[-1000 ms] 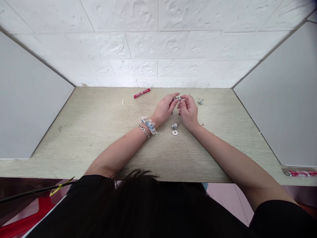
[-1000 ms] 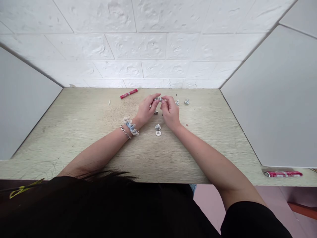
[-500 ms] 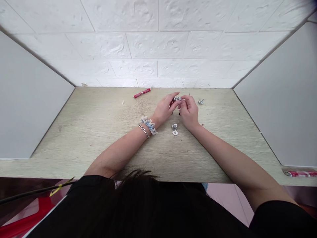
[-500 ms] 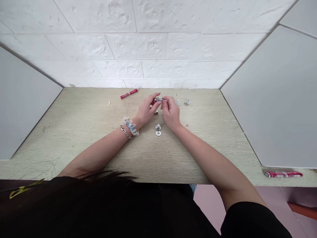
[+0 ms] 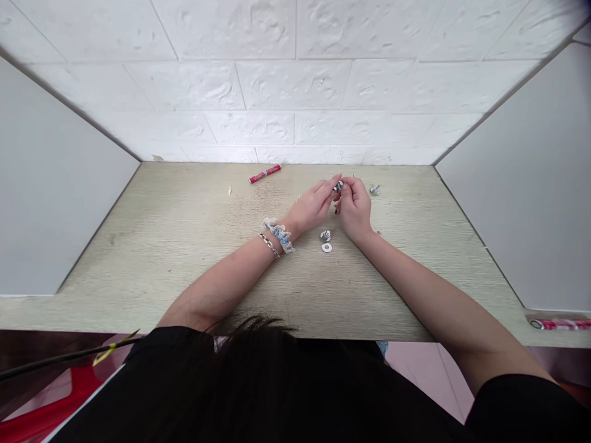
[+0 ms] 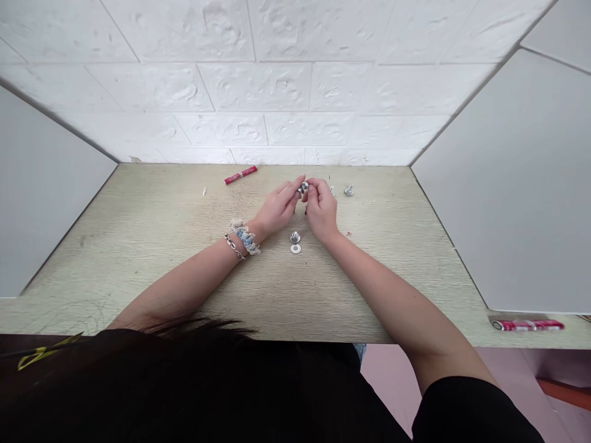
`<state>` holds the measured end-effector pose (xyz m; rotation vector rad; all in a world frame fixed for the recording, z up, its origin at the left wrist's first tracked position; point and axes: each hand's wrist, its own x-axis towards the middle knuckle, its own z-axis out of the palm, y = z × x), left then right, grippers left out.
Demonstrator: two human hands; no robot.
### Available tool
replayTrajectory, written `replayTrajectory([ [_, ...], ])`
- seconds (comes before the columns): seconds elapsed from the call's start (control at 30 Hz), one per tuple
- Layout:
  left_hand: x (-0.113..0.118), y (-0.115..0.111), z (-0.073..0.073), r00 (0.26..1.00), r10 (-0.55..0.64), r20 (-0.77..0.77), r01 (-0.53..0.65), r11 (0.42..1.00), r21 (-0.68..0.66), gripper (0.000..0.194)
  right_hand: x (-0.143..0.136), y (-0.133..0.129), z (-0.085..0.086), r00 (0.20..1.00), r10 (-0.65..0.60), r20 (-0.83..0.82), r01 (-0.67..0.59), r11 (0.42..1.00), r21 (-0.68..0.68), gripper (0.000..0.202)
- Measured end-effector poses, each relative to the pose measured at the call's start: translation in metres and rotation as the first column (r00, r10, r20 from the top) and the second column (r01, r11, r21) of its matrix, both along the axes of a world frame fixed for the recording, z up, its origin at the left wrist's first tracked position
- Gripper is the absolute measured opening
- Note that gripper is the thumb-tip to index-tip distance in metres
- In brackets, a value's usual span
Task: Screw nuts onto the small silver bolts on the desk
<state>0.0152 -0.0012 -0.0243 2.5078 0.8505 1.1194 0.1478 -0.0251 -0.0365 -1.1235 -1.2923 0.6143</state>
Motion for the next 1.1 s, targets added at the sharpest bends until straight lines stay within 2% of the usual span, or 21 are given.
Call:
replayTrajectory([
  [0.27,0.0029,-0.0027,0.0028,0.999,-0.004,-0.047,0.004,1.0,-0.003,0.04,-0.0015,-0.0004,0.0054,0.993,0.037,-0.109,-0.046,0.996,-0.081,0.025],
  [0.53,0.0023,-0.0017,0.0033,0.998,-0.018,-0.052,0.015,0.997,-0.07,0.025,-0.0007,-0.0004,0.0058,0.978,0.133,-0.159,-0.142,0.989,-0.046,0.031],
  [0.63,0.0021,-0.0019,0.0036,0.999,0.016,-0.045,-0.019,0.998,-0.062,0.028,-0.002,-0.0028,0.0079,0.977,0.145,-0.153,-0.151,0.988,-0.029,0.034],
  [0.8,0.0016,-0.0031,0.0059,0.991,0.126,-0.037,-0.125,0.992,0.029,0.032,-0.0041,-0.0061,0.0104,0.973,0.159,-0.166,-0.163,0.987,-0.009,0.036],
  [1.1,0.0005,0.0022,0.0022,0.986,0.169,-0.014,-0.168,0.985,0.039,0.036,-0.0063,-0.0038,0.0082,0.974,0.114,-0.193,-0.129,0.989,-0.069,0.029],
])
